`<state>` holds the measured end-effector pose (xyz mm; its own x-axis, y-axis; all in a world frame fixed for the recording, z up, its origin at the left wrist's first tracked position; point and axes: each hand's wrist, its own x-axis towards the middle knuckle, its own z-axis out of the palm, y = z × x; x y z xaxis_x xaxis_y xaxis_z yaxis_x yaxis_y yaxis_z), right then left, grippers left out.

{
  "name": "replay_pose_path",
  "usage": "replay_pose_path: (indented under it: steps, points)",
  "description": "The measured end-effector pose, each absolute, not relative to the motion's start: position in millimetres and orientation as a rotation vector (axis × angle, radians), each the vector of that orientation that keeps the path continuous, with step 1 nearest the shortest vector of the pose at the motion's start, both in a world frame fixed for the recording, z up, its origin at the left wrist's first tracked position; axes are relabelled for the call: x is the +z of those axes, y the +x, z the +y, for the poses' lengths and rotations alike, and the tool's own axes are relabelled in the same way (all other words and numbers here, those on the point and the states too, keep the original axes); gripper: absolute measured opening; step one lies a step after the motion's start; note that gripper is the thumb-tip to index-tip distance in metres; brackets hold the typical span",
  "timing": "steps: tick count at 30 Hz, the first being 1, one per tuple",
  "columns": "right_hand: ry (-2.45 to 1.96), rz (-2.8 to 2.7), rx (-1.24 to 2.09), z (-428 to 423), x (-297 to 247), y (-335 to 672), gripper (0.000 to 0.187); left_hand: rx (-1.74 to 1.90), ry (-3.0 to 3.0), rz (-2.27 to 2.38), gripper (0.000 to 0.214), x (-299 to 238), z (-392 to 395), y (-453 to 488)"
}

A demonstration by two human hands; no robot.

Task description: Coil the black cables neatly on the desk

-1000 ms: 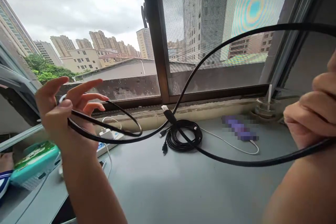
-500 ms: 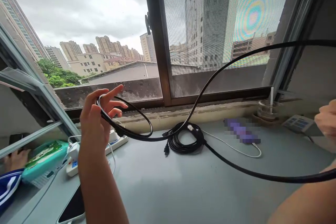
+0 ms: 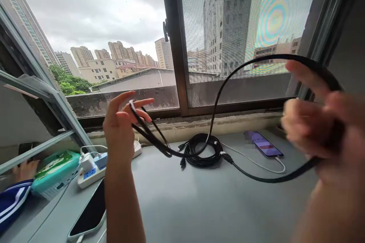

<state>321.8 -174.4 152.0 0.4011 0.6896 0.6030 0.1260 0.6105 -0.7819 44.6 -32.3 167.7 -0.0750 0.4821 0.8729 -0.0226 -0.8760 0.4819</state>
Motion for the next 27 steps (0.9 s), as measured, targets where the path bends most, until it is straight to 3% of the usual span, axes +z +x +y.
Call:
replay_pose_path:
  steps: [6,13,21,27]
  points:
    - [-1.011,-1.479,0.594,-170.7,154.2,271.6,0.063,1.693,1.94,0.51,0.051,158.1,-72.0,108.4]
    - [-1.149,-1.627,0.337,-149.6,143.7,274.4,0.054,1.465,2.005,0.555,0.045,138.4,-87.3,141.2]
    - [-0.987,-1.544,0.523,-137.5,141.1,285.7,0.04,1.268,2.057,0.576,0.036,141.9,-82.8,131.3]
    - [-1.091,-1.455,0.335,-136.4,141.1,290.0,0.037,1.153,2.169,0.521,0.042,154.1,-74.9,103.7]
